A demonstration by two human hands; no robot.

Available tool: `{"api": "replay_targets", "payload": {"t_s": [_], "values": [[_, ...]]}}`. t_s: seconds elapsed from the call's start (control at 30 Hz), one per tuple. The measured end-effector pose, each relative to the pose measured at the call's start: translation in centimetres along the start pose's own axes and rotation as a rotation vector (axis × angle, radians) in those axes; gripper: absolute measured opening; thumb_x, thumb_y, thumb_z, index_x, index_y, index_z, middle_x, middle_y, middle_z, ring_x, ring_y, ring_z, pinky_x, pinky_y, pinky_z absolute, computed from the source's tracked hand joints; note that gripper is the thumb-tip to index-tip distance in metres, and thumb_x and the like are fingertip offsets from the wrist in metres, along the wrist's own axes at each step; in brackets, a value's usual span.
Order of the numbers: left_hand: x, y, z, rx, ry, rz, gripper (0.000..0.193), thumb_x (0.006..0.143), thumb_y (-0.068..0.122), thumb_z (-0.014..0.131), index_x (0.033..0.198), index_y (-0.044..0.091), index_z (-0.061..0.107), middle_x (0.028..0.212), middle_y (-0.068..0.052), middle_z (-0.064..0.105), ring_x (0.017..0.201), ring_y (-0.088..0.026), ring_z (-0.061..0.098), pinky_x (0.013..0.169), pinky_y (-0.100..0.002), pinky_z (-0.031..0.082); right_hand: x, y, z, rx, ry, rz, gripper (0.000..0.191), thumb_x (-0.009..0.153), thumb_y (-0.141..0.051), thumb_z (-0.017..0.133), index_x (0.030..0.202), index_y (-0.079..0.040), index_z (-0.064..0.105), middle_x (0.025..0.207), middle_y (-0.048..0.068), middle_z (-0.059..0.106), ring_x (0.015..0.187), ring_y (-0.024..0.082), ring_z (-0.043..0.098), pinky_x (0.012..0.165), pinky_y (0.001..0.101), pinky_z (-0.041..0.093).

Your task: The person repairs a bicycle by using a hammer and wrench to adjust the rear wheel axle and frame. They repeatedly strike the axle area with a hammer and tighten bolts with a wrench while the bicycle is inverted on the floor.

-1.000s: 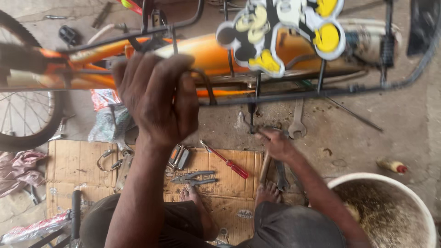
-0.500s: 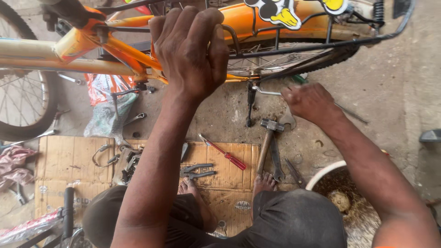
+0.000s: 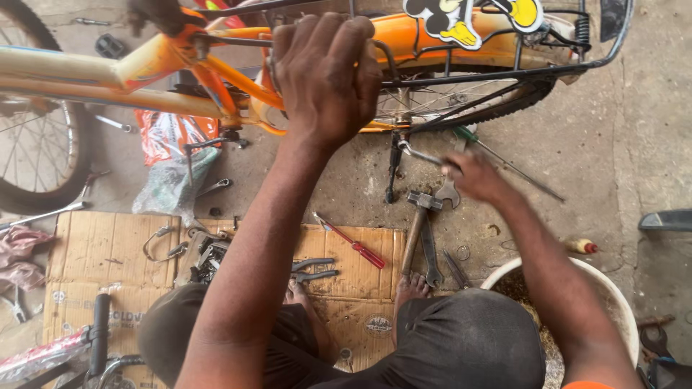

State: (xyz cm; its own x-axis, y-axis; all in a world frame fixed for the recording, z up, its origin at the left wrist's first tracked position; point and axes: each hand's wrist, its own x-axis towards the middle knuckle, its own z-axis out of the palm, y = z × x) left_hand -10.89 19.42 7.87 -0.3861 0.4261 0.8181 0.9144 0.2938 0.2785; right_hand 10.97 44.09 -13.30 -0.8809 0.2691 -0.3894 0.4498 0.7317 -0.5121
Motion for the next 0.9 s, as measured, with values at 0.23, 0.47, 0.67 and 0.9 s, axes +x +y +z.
{"api": "replay_targets", "payload": {"t_s": [0.23, 0.47, 0.67, 0.9], "values": [[-0.2, -0.4, -0.2, 0.034, -0.072, 0.021, 0.01, 0.102, 0.015, 0.059, 0.111, 0.011, 0.063, 0.101, -0.008, 0.063, 0.095, -0.025, 0.06, 0.087, -0.044, 0.039, -6.2, 0.2, 7.1, 0.797, 0.102, 0.078, 0.029, 0.1, -0.024, 0.063, 0.12, -0.008, 0.075, 0.094, 0.016, 0.073, 0.079, 0.027, 0.067, 0.072, 0.0408, 0.06], [-0.8, -0.5, 0.7, -0.01, -0.054, -0.049, 0.016, 0.102, 0.017, 0.061, 0.117, 0.012, 0.066, 0.105, -0.012, 0.067, 0.099, -0.031, 0.066, 0.084, -0.049, 0.05, -6.8, -4.7, 5.7, 1.176, -0.21, 0.039, 0.038, 0.089, -0.014, 0.061, 0.127, -0.009, 0.062, 0.098, 0.017, 0.076, 0.074, 0.026, 0.072, 0.063, 0.0363, 0.063], [-0.9, -0.9, 1.5, -0.014, -0.025, -0.032, 0.02, 0.102, 0.015, 0.059, 0.119, 0.011, 0.066, 0.102, -0.011, 0.067, 0.097, -0.031, 0.067, 0.084, -0.049, 0.051, -3.5, -1.9, 4.4, -0.215, 0.322, -0.166, 0.019, 0.103, -0.01, 0.057, 0.116, -0.009, 0.071, 0.082, 0.014, 0.072, 0.054, 0.017, 0.059, 0.039, 0.0309, 0.05], [-0.9, -1.0, 1.6, 0.037, 0.009, 0.019, 0.018, 0.101, 0.016, 0.059, 0.117, 0.012, 0.066, 0.104, -0.01, 0.067, 0.101, -0.028, 0.064, 0.092, -0.048, 0.044, -0.7, -0.1, -0.5, -0.675, 0.478, -0.411, 0.019, 0.102, 0.005, 0.055, 0.103, -0.006, 0.071, 0.063, 0.001, 0.055, 0.047, 0.009, 0.047, 0.035, 0.0244, 0.04]]}}
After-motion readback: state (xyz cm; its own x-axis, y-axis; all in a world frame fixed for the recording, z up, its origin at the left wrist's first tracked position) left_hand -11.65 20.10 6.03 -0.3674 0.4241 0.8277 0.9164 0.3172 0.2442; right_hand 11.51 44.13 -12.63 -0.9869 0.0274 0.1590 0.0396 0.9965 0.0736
